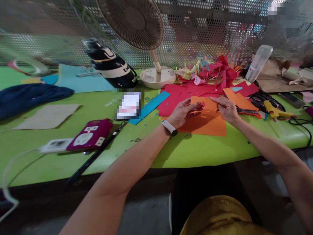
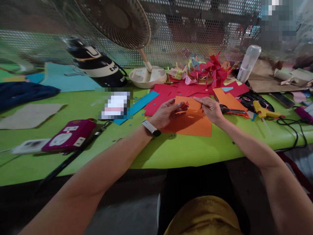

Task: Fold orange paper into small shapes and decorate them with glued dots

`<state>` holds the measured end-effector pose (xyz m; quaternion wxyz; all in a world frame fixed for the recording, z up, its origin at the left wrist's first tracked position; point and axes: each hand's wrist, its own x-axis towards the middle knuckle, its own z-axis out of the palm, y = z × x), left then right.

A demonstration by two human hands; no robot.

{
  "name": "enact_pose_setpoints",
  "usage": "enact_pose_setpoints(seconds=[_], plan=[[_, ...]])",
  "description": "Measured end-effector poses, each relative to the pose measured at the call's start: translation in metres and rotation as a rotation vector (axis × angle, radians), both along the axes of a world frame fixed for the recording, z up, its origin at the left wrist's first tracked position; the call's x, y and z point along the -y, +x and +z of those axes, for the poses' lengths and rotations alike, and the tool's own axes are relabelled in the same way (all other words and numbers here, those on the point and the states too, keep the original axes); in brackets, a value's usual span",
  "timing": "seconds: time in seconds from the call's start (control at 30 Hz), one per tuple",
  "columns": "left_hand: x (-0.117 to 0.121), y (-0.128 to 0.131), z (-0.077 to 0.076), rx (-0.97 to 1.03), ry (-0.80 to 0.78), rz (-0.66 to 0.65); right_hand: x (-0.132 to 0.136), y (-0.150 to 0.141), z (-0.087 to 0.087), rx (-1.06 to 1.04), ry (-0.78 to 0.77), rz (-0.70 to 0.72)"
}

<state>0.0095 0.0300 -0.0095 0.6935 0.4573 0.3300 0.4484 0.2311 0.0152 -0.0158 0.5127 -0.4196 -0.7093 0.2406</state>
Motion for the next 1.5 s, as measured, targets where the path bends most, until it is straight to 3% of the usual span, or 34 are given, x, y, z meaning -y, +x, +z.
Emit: enact_pose_setpoints(seconds=[0.3,0.4,0.53,0.7,0.87,1.17,1.37,1.5], plan=[[-0.004,0.001,-0.007,0.000,0.064,0.070,0.006,-0.004,0.008,-0.231,-0.255,0.070],[-0.005,0.001,-0.007,-0.020,0.097,0.134,0.009,-0.007,0.010,-0.259,-0.288,0.129],[-0.007,0.001,-0.008,-0.021,0.110,0.209,0.009,-0.009,0.011,-0.355,-0.304,0.093],[-0.003,0.005,-0.009,-0.028,0.204,0.186,0.005,-0.014,0.006,-0.324,-0.362,0.130],[0.000,0.005,-0.008,-0.030,0.224,0.140,0.002,-0.017,0.003,-0.317,-0.376,0.099],[0.001,0.005,-0.001,0.069,0.248,0.173,0.001,-0.014,0.006,-0.294,-0.308,0.062],[0.000,-0.002,0.003,-0.008,0.090,0.102,-0.002,-0.008,0.004,-0.266,-0.127,0.037],[-0.003,-0.004,0.005,-0.012,-0.012,0.092,-0.001,-0.009,0.006,-0.265,-0.142,0.015]])
